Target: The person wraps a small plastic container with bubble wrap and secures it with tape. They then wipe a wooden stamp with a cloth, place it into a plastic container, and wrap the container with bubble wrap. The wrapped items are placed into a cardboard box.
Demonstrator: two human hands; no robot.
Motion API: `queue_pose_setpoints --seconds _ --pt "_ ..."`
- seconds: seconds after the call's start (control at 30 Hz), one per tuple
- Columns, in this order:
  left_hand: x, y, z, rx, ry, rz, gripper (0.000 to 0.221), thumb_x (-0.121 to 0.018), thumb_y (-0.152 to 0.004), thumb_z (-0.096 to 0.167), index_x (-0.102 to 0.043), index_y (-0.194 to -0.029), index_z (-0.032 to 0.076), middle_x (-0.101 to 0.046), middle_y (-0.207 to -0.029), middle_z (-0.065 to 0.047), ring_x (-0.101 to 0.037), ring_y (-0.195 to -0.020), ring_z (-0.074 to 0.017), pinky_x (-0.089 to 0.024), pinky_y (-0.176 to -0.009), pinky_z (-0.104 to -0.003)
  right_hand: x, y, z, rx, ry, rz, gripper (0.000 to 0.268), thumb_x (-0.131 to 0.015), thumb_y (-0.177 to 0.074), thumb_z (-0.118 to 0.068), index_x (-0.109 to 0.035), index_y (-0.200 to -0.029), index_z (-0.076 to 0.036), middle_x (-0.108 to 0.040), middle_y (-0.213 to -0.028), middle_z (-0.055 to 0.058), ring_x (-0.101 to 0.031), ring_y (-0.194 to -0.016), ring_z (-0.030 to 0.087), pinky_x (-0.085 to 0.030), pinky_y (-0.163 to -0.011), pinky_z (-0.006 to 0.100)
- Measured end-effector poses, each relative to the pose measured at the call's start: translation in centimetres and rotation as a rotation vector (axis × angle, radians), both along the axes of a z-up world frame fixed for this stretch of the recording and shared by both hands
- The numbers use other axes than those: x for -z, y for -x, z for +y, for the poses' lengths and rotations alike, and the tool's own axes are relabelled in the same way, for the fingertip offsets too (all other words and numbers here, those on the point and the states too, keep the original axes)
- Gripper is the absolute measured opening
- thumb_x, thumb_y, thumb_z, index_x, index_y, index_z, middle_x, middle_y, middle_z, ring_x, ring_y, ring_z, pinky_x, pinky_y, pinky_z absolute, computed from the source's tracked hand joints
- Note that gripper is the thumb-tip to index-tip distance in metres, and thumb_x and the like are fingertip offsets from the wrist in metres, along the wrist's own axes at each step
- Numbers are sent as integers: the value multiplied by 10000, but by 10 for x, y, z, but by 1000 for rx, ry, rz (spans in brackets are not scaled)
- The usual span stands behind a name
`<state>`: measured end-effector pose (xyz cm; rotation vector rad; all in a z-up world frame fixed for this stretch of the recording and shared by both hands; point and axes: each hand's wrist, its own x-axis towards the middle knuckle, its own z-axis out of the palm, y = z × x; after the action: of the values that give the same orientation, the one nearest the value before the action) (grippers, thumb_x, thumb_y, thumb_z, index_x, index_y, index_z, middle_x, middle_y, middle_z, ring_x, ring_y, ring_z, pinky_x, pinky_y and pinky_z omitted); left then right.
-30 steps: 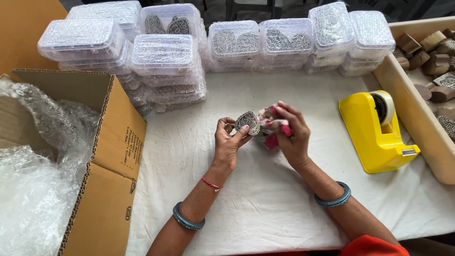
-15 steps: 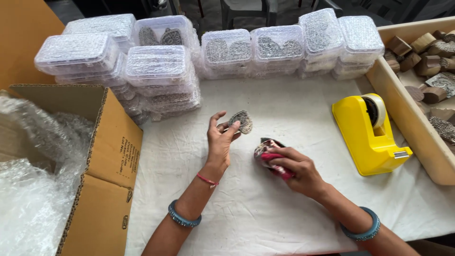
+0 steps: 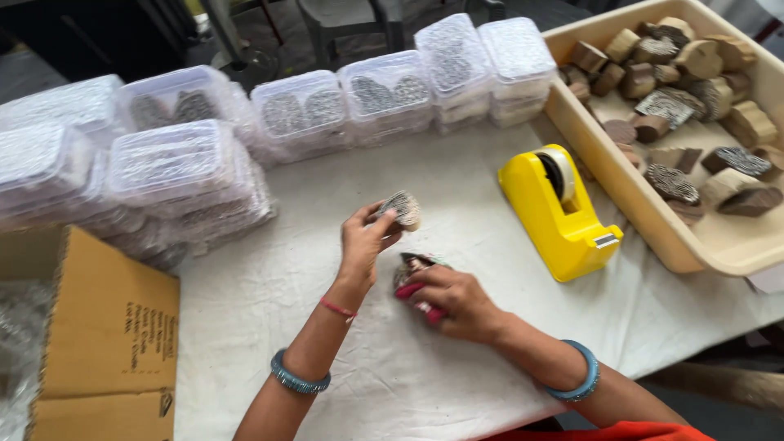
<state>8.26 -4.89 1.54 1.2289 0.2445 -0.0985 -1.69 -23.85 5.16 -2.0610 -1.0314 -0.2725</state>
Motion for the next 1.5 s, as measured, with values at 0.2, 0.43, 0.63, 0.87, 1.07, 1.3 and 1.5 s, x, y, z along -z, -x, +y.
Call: queue_pose_setpoints --seconds 0.2,0.43,0.63,0.87,1.07,1.3,1.5 --pt "8 -47 -93 281 -49 27 429 -729 -886 56 -589 -1280 -42 -722 -1068 -160 -762 -935 -254 -668 -795 -316 -5 10 7 -75 162 -101 465 -730 -627 -6 -748 -1086 -75 -703 -1158 75 -622 -1176 283 -522 -990 432" --pt "-36 -45 -126 505 -1173 -74 434 -684 -964 398 -669 -1212 42 -719 -1115 -156 -690 -1066 -312 -552 -929 -435 2 9 3 -73 156 -121 314 -758 -693 -31 -731 -1003 -78 -675 -1162 57 -629 -1161 277 -529 -998 434" --pt "-42 -8 -63 584 -856 -418 465 -578 -969 429 -639 -1300 108 -656 -1289 -125 -701 -1084 -275 -568 -897 -397 2 2 -7 0 -24 78 374 -659 -783 27 -750 -1124 -98 -688 -1208 52 -659 -1171 257 -560 -1029 380" --pt "-27 54 -5 666 -443 -287 837 -717 -863 257 -276 -1572 205 -619 -1317 -82 -621 -1158 -169 -540 -951 -330 5 -15 -9 186 -533 529 307 -660 -990 -111 -607 -1290 -69 -540 -1404 146 -542 -1341 297 -439 -1148 371" --pt "-14 45 13 413 -543 -465 706 -640 -870 -48 -510 -1517 201 -704 -1245 -90 -676 -1058 -156 -567 -903 -276 -54 -42 -68 82 -32 319 356 -818 -901 -220 -663 -1183 -68 -550 -1427 181 -530 -1336 327 -443 -1102 428" --pt "4 34 22 280 -626 -442 573 -594 -895 -93 -625 -1410 159 -714 -1196 -72 -692 -1034 -155 -553 -860 -282 -101 -200 -240 853 239 -89 175 -738 -978 -272 -768 -1073 -128 -745 -1032 82 -705 -889 222 -568 -821 361" --pt "3 31 21 253 -632 -397 508 -636 -915 -18 -624 -1400 132 -724 -1157 -86 -702 -1019 -167 -551 -872 -298 -43 -306 -296 791 123 569 428 -682 -876 -210 -702 -1303 -187 -735 -1162 44 -694 -1004 147 -564 -898 295"
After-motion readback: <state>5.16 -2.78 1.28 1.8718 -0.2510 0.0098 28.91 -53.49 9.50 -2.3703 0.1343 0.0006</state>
